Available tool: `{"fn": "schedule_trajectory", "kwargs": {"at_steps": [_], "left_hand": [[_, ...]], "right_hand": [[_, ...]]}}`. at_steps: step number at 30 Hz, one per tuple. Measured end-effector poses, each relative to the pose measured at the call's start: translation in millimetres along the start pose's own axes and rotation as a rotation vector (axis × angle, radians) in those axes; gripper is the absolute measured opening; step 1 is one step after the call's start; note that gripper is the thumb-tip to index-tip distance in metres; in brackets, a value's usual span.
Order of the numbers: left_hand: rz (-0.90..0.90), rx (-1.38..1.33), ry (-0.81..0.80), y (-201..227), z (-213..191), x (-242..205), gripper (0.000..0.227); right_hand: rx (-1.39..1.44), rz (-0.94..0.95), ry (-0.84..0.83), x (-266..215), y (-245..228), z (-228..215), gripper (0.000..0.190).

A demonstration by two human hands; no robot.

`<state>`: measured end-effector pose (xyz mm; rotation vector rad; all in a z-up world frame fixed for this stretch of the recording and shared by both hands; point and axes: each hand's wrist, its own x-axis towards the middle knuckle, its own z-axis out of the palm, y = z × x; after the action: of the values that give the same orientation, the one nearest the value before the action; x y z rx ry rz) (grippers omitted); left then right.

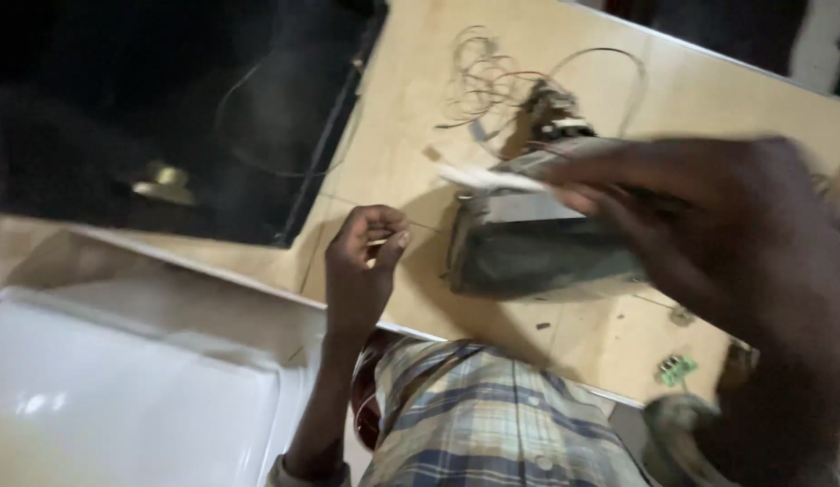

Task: Cleaning the edges of a CRT tube using a toothbrush and cleaning paste.

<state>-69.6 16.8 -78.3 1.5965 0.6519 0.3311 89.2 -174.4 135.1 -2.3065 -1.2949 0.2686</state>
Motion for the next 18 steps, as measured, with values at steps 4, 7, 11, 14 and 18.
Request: {"fn": "schedule_trajectory", "kwargs": {"at_steps": [4, 7, 11, 14, 18], "left_hand": [[-0.086, 0.061, -0.011, 5.7, 1.0, 1.6, 0.02], [-0.108, 0.063, 0.004, 8.5, 9.6, -1.4, 0.017], [-0.033, 0.034, -0.084, 10.6, 19.3, 4.7, 0.025], [-0.028, 0.06, -0.112, 12.2, 15.9, -2.1, 0.025], [-0.015, 0.069, -0.131, 9.3, 17.2, 1.3, 0.023]], "right_hand": [[-0.268, 0.271, -0.024, -19.0, 12.6, 15.8, 0.015], [-0.488, 0.155, -0.039, -17.2, 5.7, 15.2, 0.027], [-0.469, 0.137, -0.043, -11.7, 8.3, -6.4, 0.018], [-0.399, 0.1, -0.18, 4.7, 4.9, 23.7, 0.012], [-0.553, 0.135, -0.502, 29.3, -14.7, 27.8, 0.012]]}}
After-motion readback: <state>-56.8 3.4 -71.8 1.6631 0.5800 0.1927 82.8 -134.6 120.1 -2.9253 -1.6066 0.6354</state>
